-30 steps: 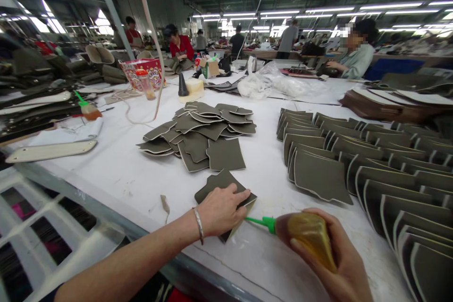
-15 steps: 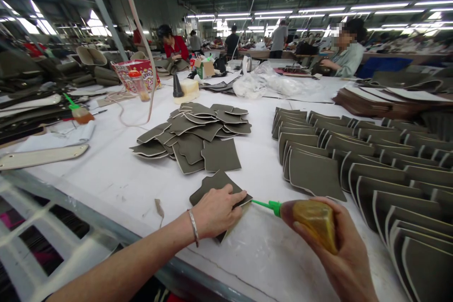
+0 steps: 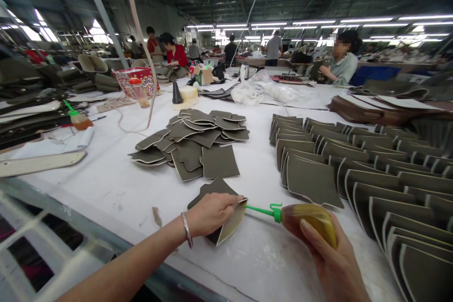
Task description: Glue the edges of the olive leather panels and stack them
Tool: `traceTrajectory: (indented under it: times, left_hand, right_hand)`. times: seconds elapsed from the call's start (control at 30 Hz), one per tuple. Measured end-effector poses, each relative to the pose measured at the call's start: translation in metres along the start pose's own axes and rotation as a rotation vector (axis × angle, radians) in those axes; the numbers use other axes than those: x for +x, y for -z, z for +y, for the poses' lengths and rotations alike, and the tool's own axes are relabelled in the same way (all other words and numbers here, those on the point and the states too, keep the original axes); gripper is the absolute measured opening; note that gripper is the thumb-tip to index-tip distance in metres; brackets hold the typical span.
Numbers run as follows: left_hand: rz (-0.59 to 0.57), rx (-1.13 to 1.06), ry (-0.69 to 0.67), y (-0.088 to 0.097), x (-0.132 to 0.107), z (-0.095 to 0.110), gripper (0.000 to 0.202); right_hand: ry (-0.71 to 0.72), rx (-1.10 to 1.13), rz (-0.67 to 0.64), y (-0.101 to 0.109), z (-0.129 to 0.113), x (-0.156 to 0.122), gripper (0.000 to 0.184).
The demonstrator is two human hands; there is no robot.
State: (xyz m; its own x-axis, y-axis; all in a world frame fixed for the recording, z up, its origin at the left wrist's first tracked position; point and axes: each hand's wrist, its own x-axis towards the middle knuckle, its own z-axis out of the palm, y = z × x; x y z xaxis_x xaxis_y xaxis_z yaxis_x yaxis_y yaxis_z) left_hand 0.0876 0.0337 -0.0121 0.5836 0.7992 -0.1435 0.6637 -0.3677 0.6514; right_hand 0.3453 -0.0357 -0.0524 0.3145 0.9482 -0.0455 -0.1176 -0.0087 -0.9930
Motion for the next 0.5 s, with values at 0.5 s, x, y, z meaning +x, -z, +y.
traceTrajectory:
  times: [0.5]
  left_hand:
    - [0.007, -0.251, 0.149, -0.006, -0.008, 0.001, 0.048]
  right_hand:
    - [-0.56, 0.661, 0.123, -0.013, -0.023, -0.02, 0.044]
